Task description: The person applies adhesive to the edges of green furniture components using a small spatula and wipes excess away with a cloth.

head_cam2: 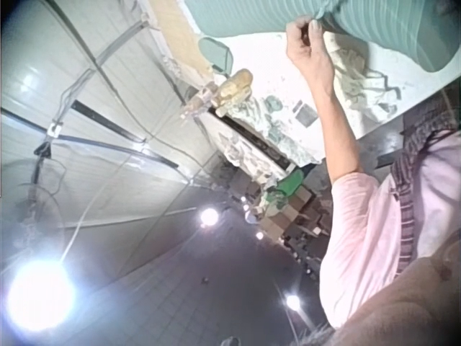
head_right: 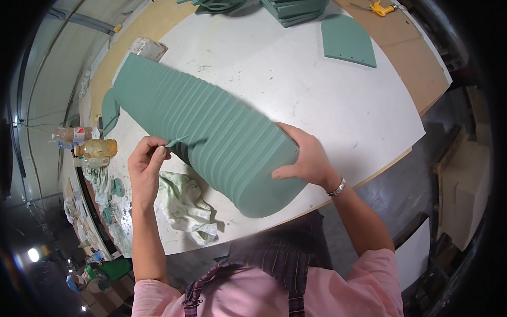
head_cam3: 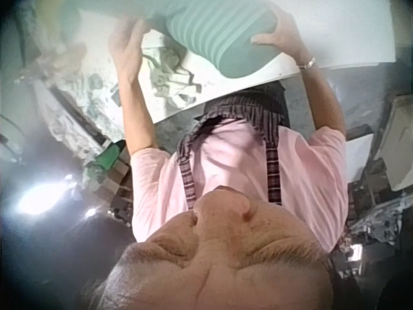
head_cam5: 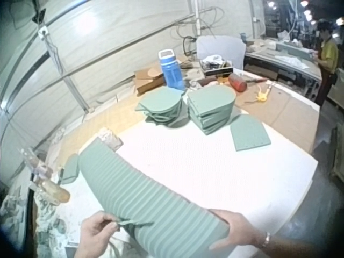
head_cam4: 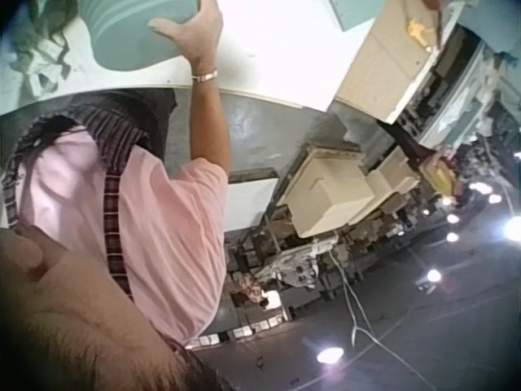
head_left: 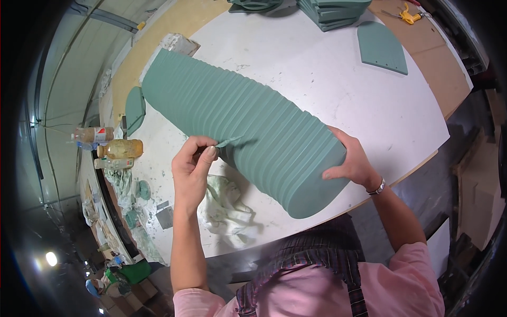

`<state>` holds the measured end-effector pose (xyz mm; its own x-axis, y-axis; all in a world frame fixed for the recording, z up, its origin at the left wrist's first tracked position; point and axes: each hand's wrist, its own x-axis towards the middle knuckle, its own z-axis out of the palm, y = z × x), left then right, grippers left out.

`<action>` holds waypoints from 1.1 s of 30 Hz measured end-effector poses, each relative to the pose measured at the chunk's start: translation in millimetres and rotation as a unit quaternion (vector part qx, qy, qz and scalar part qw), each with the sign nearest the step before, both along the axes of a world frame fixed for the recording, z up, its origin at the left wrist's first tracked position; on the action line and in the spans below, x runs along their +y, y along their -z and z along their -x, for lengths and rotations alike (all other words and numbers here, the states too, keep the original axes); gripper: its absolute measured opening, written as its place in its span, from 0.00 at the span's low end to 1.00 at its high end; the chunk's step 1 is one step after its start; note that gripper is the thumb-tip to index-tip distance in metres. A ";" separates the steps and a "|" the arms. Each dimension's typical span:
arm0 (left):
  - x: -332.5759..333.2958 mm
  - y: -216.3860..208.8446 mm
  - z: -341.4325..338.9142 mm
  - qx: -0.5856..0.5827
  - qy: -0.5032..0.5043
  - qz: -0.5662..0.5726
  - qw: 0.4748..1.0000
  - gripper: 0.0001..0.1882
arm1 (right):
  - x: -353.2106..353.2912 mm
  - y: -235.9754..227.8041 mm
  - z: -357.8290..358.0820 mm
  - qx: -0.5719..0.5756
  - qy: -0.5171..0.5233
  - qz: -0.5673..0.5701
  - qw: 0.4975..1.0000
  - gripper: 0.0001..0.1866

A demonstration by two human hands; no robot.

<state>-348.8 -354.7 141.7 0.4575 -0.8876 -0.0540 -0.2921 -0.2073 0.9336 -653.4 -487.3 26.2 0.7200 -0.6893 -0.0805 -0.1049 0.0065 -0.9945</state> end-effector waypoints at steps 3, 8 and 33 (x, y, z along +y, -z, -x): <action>-0.6 -1.4 -2.1 -0.029 0.008 -0.025 0.999 0.09 | 1.2 1.3 -1.4 -0.006 0.000 -0.006 1.000 0.53; -10.8 1.9 6.2 -0.182 0.037 0.024 0.982 0.09 | 0.6 -0.3 0.2 0.001 0.002 -0.005 1.000 0.53; -13.0 15.5 16.3 -0.122 -0.018 -0.035 0.992 0.04 | 2.1 -0.7 -1.9 0.000 0.007 -0.030 1.000 0.53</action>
<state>-365.1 -367.8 126.2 0.4953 -0.8687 0.0011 -0.4997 -0.2838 0.8184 -651.5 -485.1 26.9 0.7110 -0.6925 -0.1219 -0.1046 0.0673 -0.9922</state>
